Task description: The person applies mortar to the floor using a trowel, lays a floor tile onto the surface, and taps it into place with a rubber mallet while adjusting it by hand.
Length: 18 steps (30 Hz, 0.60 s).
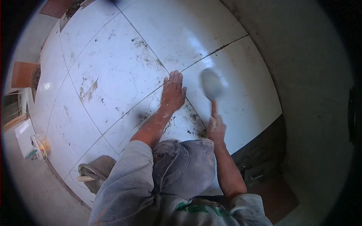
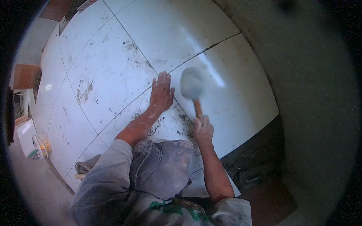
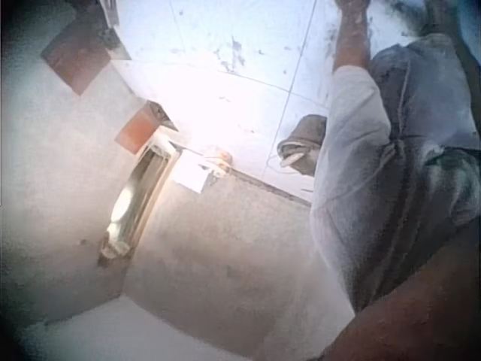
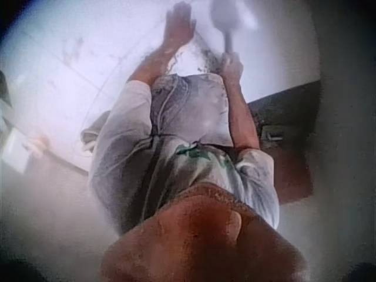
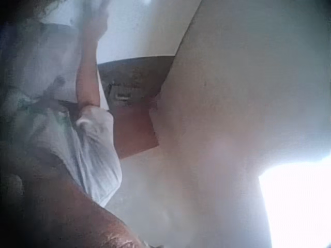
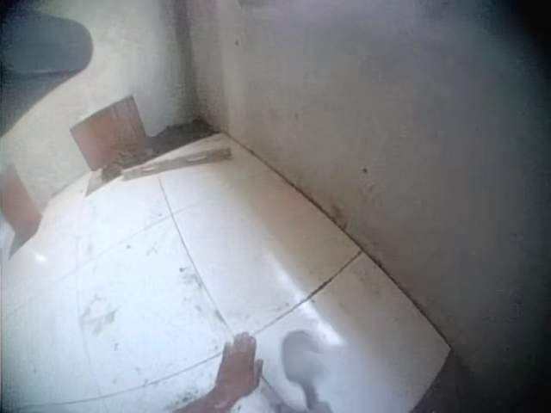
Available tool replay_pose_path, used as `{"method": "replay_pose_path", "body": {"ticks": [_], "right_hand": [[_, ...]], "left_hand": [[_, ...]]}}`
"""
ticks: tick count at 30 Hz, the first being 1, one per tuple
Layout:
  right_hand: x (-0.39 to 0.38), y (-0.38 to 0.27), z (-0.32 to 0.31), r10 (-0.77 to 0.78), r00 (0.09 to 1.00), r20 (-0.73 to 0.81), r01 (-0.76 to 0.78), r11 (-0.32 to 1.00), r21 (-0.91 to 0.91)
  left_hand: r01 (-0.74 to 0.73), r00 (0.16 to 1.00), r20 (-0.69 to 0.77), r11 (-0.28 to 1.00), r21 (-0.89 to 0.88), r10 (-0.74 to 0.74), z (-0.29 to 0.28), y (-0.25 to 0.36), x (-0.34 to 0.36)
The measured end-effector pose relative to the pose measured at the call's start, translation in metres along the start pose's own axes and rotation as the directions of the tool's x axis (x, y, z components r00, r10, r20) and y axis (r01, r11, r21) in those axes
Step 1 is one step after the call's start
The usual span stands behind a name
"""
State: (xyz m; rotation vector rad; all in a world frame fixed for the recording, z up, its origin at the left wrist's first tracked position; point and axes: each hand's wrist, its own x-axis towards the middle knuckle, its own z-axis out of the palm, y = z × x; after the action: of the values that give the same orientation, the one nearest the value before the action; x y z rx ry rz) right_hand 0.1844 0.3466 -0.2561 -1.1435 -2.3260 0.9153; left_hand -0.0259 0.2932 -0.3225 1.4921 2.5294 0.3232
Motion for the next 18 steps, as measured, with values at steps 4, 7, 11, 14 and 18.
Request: {"method": "replay_pose_path", "body": {"ticks": [4,7,11,14,18], "right_hand": [[0.023,-0.018,0.015,0.332,0.907,0.259,-0.315,0.943,-0.106],[0.008,-0.007,0.019,0.338,0.913,0.23,-0.332,0.941,-0.064],[0.005,0.006,0.003,0.048,0.971,0.235,0.025,0.954,-0.298],[-0.015,0.012,0.002,0.444,0.883,0.151,-0.443,0.895,-0.043],[-0.001,0.005,-0.015,0.515,0.828,0.22,-0.476,0.854,-0.209]], "left_hand": [[0.04,0.999,-0.025,0.997,0.059,-0.038,0.0,-0.023,0.011],[0.021,0.999,-0.027,0.999,0.034,-0.02,-0.005,-0.015,0.005],[0.009,1.0,0.024,1.0,-0.001,-0.009,0.003,-0.009,-0.003],[-0.002,1.0,-0.015,1.0,-0.011,0.002,0.002,-0.009,-0.01],[0.018,0.998,-0.067,0.997,0.078,-0.013,-0.004,-0.012,-0.001]]}}
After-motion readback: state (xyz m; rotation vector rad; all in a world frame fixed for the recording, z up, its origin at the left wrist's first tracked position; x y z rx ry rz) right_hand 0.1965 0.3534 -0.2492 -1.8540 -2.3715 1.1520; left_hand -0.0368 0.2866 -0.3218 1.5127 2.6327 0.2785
